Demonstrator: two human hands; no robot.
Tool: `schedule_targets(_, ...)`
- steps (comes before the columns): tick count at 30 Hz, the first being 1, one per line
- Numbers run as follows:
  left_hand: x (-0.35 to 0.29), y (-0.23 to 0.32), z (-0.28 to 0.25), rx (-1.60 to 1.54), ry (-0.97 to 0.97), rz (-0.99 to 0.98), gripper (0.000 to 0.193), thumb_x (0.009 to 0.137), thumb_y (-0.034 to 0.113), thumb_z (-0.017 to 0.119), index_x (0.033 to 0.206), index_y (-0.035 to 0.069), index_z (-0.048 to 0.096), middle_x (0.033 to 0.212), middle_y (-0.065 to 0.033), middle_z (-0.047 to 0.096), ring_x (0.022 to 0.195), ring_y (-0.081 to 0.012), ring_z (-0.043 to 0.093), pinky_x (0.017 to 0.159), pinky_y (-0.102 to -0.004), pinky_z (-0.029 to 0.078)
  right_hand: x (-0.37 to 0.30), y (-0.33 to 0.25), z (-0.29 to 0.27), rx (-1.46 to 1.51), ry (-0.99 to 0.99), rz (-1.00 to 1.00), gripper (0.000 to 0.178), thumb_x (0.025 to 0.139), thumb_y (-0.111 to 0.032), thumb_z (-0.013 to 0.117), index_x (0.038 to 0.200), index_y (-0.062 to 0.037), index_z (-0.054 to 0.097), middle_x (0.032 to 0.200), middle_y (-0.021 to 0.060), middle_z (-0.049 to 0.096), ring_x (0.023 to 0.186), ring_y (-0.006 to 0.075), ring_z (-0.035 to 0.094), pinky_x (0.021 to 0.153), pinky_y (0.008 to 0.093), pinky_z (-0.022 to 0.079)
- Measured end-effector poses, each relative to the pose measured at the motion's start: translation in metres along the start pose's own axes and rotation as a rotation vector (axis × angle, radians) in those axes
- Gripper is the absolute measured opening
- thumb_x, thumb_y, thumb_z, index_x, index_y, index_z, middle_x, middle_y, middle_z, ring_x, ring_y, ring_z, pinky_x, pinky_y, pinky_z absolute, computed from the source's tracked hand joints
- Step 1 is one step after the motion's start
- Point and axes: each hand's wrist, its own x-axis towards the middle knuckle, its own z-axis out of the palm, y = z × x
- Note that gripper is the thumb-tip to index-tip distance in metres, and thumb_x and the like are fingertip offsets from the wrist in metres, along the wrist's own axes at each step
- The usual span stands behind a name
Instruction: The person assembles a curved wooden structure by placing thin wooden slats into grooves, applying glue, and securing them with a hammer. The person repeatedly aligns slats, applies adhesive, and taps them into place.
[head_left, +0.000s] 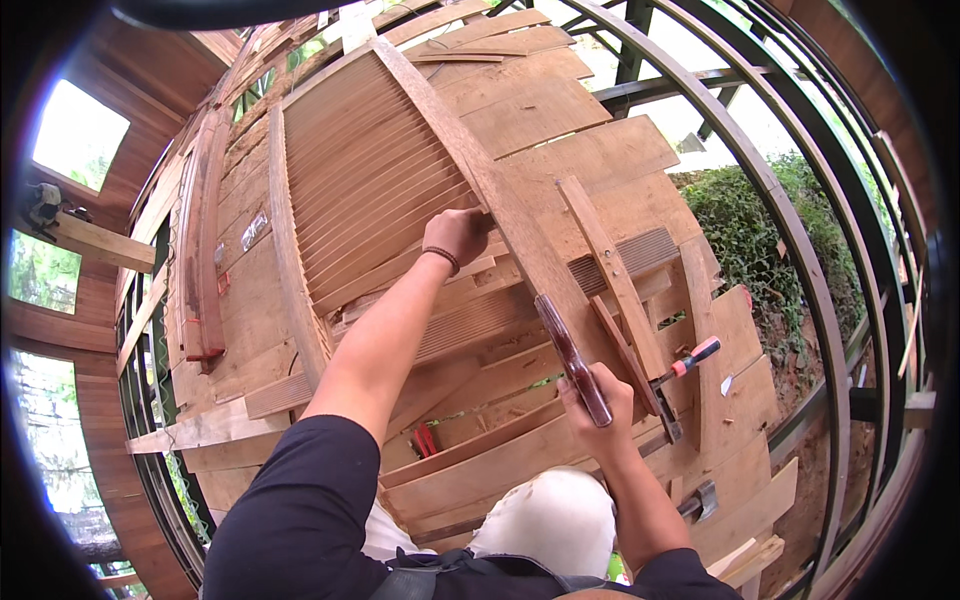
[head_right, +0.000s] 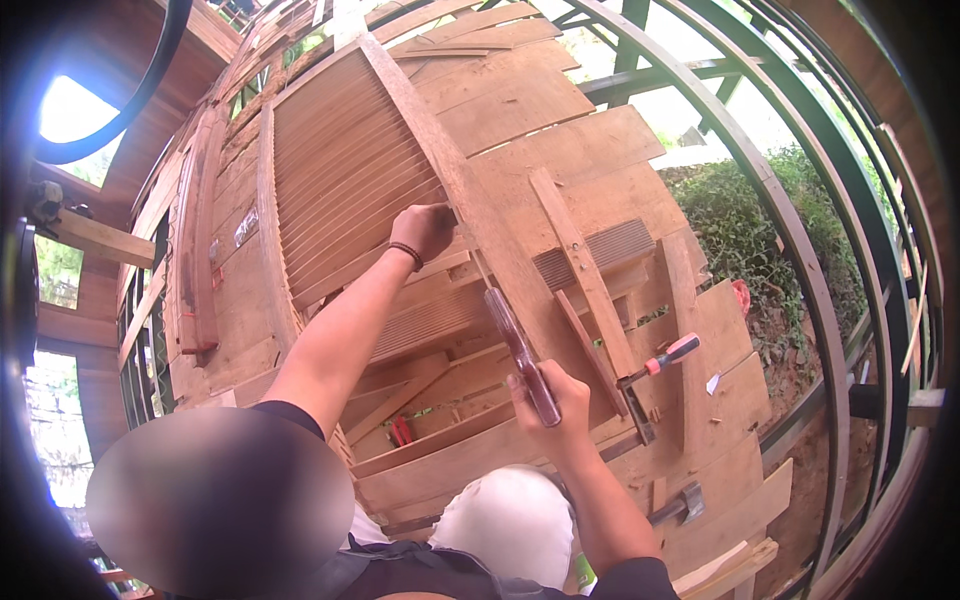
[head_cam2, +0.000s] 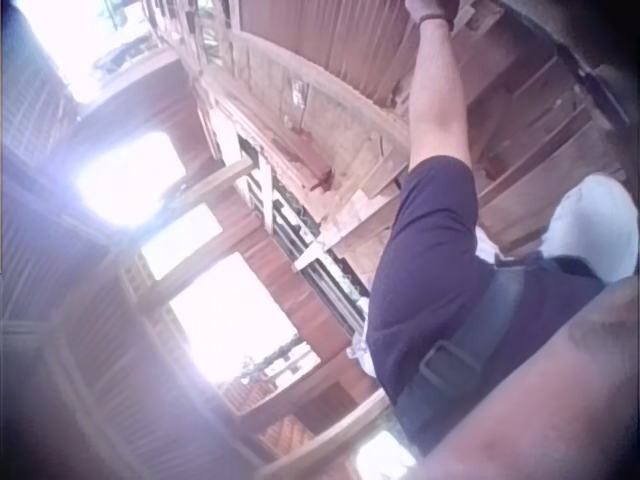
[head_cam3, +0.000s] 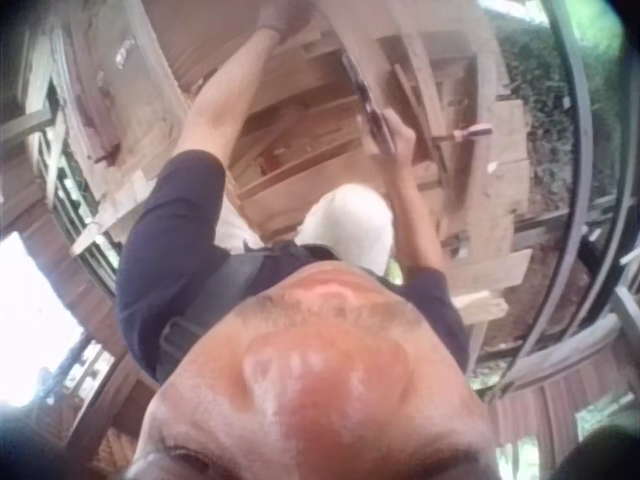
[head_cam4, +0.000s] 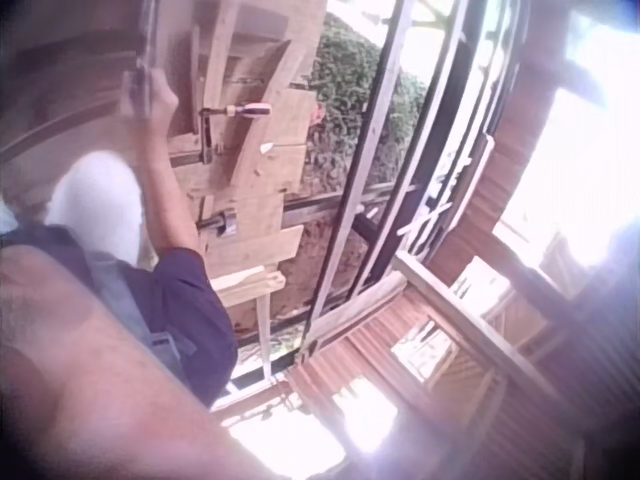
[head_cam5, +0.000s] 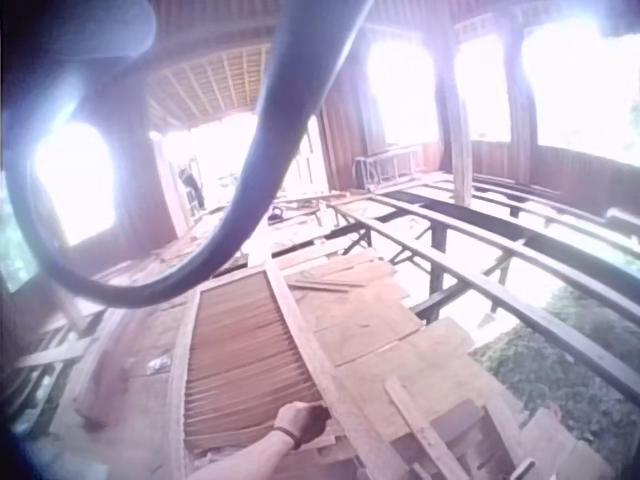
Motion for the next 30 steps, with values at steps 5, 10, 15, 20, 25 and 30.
schedule_targets(5, 0.006, 0.004, -0.01, -0.001, 0.067, -0.042, 0.02, 0.09, 0.026, 0.06, 0.094, 0.013, 0.074, 0.092, -0.019, 0.075, 0.09, -0.0404, 0.073, 0.079, -0.0507, 0.059, 0.015, 0.015, 0.015, 0.012, 0.002, -0.058, 0.015, 0.088, -0.005, 0.077, 0.084, -0.0029, 0.063, 0.063, 0.0054, 0.058, 0.053, 0.012, 0.053, 0.053, 0.0281, 0.044)
schedule_targets(10, 0.008, -0.007, -0.005, 0.019, 0.049, -0.001, 0.02, 0.091, 0.025, 0.058, 0.094, 0.014, 0.075, 0.093, -0.0182, 0.074, 0.09, -0.0393, 0.072, 0.078, -0.0503, 0.059, 0.009, 0.013, 0.008, -0.028, 0.008, -0.061, 0.014, 0.088, -0.005, 0.076, 0.084, -0.0031, 0.063, 0.064, 0.0052, 0.058, 0.053, 0.0118, 0.054, 0.053, 0.0282, 0.044)
schedule_targets(15, 0.013, -0.005, -0.011, 0.045, -0.004, -0.02, 0.024, 0.094, 0.027, 0.056, 0.103, 0.02, 0.077, 0.102, -0.0143, 0.076, 0.099, -0.0366, 0.072, 0.084, -0.0484, 0.059, 0.014, -0.003, 0.009, 0.013, -0.002, -0.049, 0.018, 0.09, -0.004, 0.075, 0.081, -0.0026, 0.06, 0.061, 0.0003, 0.052, 0.053, 0.0063, 0.045, 0.05, 0.0263, 0.038)
schedule_targets(20, 0.031, -0.013, -0.013, 0.076, 0.023, 0.046, 0.023, 0.091, 0.019, 0.056, 0.097, 0.011, 0.076, 0.095, -0.0193, 0.075, 0.088, -0.0394, 0.074, 0.077, -0.0486, 0.061, 0.036, 0.013, 0.017, 0.022, -0.001, -0.061, 0.014, 0.09, -0.005, 0.076, 0.085, -0.0021, 0.062, 0.064, 0.0039, 0.058, 0.055, 0.0097, 0.052, 0.052, 0.0275, 0.043)
schedule_targets(25, 0.026, -0.016, -0.008, 0.03, 0.004, 0.005, 0.024, 0.089, 0.023, 0.055, 0.098, 0.014, 0.076, 0.096, -0.0187, 0.075, 0.092, -0.0406, 0.073, 0.08, -0.0508, 0.06, 0.032, 0.005, 0.014, 0.013, -0.01, -0.065, 0.014, 0.09, -0.005, 0.077, 0.086, -0.002, 0.063, 0.062, 0.0038, 0.058, 0.053, 0.0095, 0.052, 0.052, 0.027, 0.043)
schedule_targets(30, 0.031, -0.014, -0.005, 0.047, 0.009, -0.01, 0.023, 0.088, 0.02, 0.055, 0.097, 0.014, 0.076, 0.096, -0.0184, 0.075, 0.091, -0.0391, 0.073, 0.079, -0.0493, 0.06, 0.035, 0.008, 0.011, 0.042, -0.025, 0.003, 0.014, 0.09, -0.006, 0.077, 0.085, -0.003, 0.064, 0.06, 0.0017, 0.055, 0.055, 0.0063, 0.05, 0.051, 0.0264, 0.041)
